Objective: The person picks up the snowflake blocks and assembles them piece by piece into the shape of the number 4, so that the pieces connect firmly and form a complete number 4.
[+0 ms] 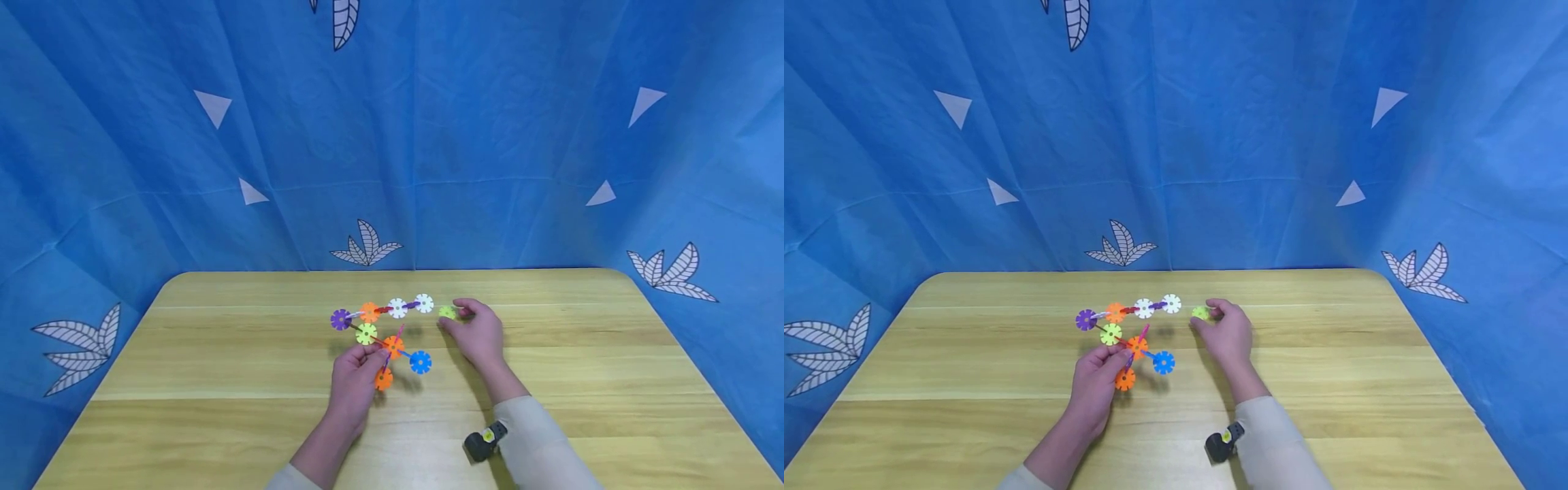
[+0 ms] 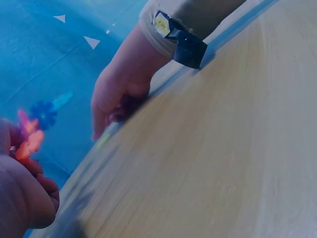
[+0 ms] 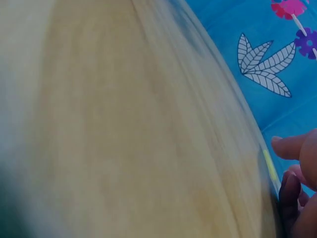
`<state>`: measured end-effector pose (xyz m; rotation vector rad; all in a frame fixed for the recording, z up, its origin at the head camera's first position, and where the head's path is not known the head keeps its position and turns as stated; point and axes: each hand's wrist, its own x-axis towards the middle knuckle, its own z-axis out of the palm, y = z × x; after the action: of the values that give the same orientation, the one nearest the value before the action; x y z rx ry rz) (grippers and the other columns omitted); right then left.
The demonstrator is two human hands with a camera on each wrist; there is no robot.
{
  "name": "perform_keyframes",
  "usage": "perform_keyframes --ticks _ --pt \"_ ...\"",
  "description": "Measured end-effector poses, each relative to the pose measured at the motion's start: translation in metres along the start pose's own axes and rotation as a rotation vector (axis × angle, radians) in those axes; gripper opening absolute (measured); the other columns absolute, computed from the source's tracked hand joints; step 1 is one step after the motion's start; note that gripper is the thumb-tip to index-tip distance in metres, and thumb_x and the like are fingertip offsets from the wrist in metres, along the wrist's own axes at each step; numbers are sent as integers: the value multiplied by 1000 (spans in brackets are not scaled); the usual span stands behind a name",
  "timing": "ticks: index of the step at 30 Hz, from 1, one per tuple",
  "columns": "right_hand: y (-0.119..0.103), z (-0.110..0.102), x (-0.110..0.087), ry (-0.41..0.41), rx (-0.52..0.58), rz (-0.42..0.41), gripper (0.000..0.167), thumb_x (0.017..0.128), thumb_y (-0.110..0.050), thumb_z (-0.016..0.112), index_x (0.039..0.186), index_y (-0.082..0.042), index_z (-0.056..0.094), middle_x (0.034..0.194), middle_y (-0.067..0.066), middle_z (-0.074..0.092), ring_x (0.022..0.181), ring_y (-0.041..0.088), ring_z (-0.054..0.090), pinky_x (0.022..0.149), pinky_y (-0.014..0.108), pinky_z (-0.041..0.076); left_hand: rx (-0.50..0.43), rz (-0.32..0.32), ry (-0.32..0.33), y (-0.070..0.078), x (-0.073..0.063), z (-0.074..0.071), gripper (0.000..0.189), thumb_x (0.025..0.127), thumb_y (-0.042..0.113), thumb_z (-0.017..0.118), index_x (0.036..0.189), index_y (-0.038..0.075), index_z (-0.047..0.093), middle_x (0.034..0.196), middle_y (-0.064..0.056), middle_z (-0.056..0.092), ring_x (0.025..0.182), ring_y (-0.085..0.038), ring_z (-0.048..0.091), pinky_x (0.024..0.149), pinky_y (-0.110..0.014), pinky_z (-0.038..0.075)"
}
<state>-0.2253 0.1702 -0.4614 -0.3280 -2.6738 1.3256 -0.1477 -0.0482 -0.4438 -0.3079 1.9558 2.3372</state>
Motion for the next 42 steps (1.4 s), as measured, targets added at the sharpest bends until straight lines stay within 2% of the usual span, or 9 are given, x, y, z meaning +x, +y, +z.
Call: perform_keyframes --ticks 4,8,16,24,31,35,42 --pt "2 1 4 -14 -71 19 48 80 -27 85 121 -8 69 106 10 69 100 29 62 85 45 49 5 0 4 1 0 0 12 91 10 71 96 -1 69 93 -10 68 81 -18 58 70 -25 52" --pt "3 2 5 -20 -122 25 47 81 -30 84 120 -10 70 107 7 70 101 28 62 82 44 48 5 1 3 1 0 1 12 91 10 70 96 -1 69 93 -10 68 82 -19 58 71 -25 53" --pt "1 1 4 -28 -153 21 43 83 -32 82 120 -11 71 106 6 70 100 27 62 81 43 49 5 -2 -2 2 -1 1 13 91 9 70 97 -2 68 93 -10 68 83 -19 58 72 -26 53" --pt "2 2 5 -20 -176 9 36 86 -32 79 115 -13 74 103 4 70 99 26 63 79 43 48 2 11 -2 3 -2 1 16 92 8 69 100 -5 67 89 -13 67 78 -16 58 66 -23 51" --pt "2 -1 7 -35 -135 39 33 82 -27 83 109 -11 73 100 5 68 94 26 62 78 41 47 11 2 -2 1 -1 1 14 92 7 68 99 -4 67 90 -12 67 79 -18 58 68 -24 52" --pt "3 -3 6 -53 -91 47 32 80 -23 85 105 -10 70 99 6 67 93 27 60 80 41 46 5 -5 -5 0 -1 1 13 91 7 68 99 -4 67 91 -16 66 79 -17 58 68 -24 52" --pt "3 -4 1 -66 -43 29 30 80 -20 86 101 -11 67 97 5 67 93 27 60 81 42 46 7 7 -10 1 -2 1 15 92 8 69 99 -5 67 91 -17 65 78 -17 57 67 -23 52"
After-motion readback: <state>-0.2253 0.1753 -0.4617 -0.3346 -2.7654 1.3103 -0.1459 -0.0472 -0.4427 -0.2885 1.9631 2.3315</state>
